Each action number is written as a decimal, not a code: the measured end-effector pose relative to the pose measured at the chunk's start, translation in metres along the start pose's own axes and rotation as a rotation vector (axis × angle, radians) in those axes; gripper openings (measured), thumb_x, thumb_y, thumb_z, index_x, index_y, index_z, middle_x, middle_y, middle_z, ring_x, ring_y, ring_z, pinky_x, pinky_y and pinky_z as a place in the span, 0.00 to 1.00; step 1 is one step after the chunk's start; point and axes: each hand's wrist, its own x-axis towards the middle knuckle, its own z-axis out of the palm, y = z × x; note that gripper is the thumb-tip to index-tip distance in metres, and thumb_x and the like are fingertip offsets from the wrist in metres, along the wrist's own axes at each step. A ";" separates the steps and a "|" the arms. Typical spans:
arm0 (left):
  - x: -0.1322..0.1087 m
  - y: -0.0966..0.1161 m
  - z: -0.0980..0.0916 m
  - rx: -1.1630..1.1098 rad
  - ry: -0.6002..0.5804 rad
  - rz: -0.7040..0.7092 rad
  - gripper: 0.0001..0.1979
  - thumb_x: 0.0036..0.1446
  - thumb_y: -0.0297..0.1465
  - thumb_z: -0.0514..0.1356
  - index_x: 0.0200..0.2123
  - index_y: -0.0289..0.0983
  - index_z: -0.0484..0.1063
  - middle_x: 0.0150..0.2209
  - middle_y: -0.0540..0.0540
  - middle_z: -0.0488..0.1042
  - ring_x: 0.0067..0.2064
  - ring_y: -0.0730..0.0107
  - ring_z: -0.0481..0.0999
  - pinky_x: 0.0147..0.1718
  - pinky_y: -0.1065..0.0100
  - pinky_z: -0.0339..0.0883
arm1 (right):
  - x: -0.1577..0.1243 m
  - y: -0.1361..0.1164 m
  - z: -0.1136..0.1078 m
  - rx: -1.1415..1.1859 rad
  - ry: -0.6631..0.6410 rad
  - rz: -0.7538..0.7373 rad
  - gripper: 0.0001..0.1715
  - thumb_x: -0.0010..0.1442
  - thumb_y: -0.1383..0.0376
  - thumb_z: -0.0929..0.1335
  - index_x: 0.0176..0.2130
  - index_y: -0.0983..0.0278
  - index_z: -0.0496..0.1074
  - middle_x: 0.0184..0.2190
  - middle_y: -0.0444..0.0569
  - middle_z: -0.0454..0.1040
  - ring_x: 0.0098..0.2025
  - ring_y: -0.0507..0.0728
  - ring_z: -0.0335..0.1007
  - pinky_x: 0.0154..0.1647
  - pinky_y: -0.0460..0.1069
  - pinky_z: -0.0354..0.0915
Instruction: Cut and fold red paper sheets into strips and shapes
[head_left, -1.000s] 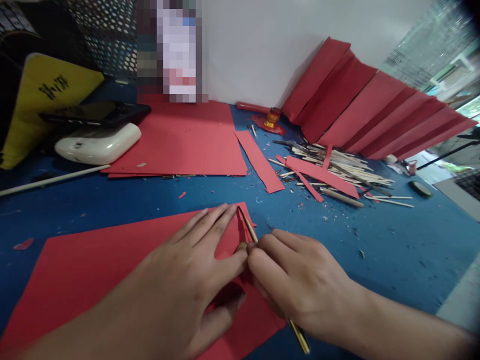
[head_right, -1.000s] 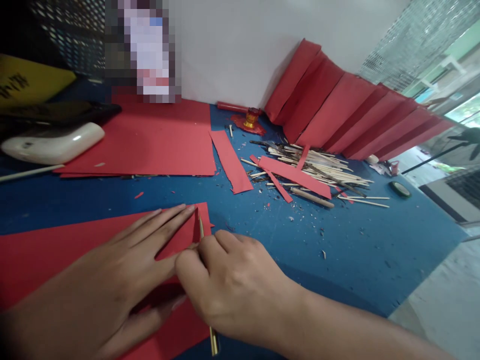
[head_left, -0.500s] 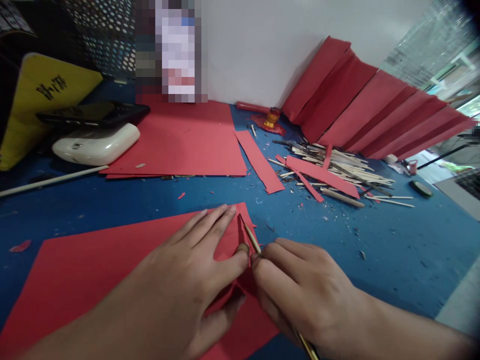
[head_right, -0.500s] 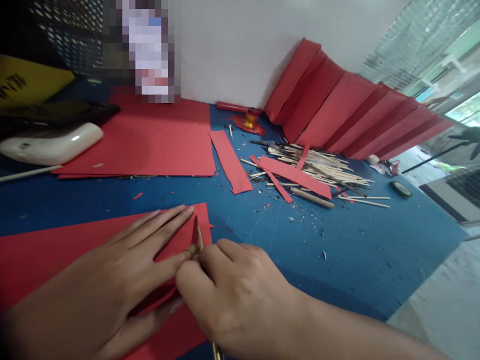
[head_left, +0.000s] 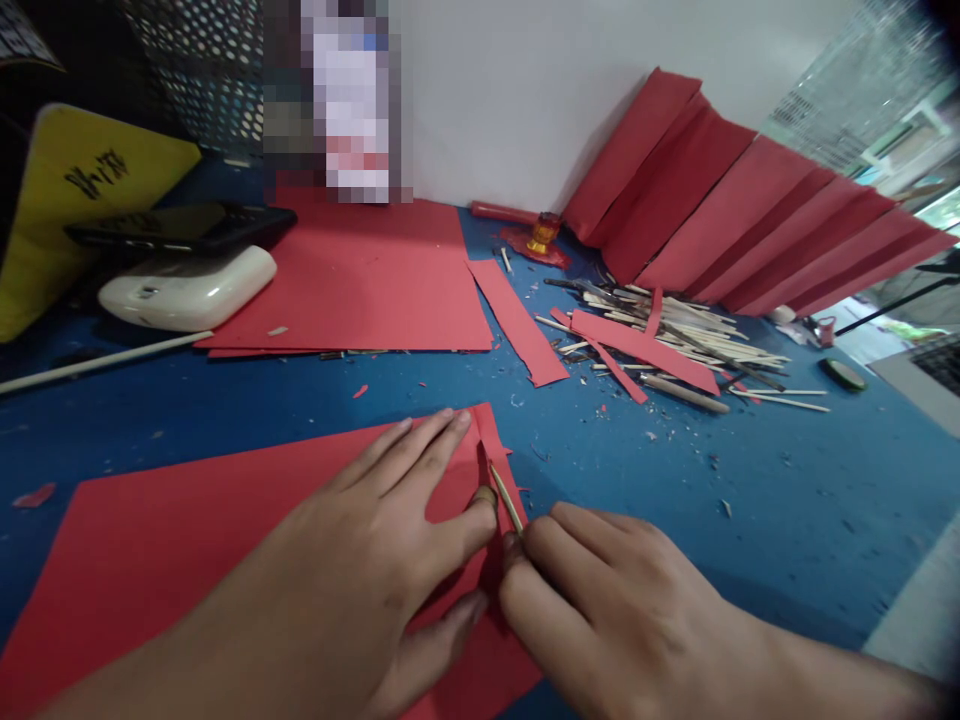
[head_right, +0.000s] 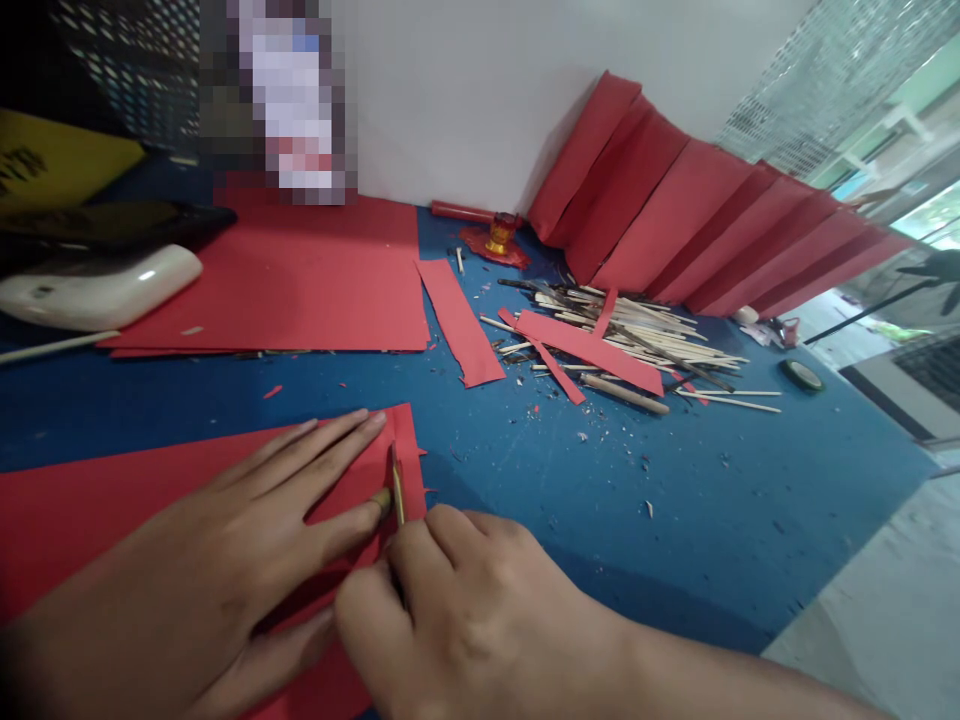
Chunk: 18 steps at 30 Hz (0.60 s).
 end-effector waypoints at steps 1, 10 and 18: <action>0.000 0.000 0.000 0.000 -0.001 -0.002 0.12 0.59 0.39 0.60 0.42 0.41 0.78 0.64 0.39 0.69 0.65 0.47 0.66 0.63 0.46 0.62 | -0.001 -0.001 -0.001 -0.001 -0.002 -0.001 0.16 0.65 0.75 0.58 0.29 0.62 0.65 0.23 0.45 0.68 0.23 0.53 0.56 0.22 0.50 0.54; -0.006 -0.001 0.003 0.013 0.009 -0.007 0.16 0.58 0.41 0.62 0.48 0.42 0.78 0.67 0.40 0.65 0.68 0.44 0.62 0.63 0.43 0.62 | -0.009 -0.008 -0.016 -0.029 -0.156 0.025 0.13 0.63 0.75 0.64 0.30 0.61 0.65 0.25 0.42 0.71 0.25 0.52 0.64 0.25 0.48 0.59; -0.010 -0.004 0.010 0.011 0.032 -0.011 0.19 0.58 0.41 0.62 0.51 0.43 0.77 0.68 0.42 0.63 0.69 0.45 0.60 0.65 0.44 0.59 | -0.023 -0.012 -0.010 -0.029 -0.136 0.039 0.15 0.63 0.75 0.66 0.27 0.60 0.62 0.23 0.41 0.69 0.25 0.51 0.61 0.23 0.48 0.57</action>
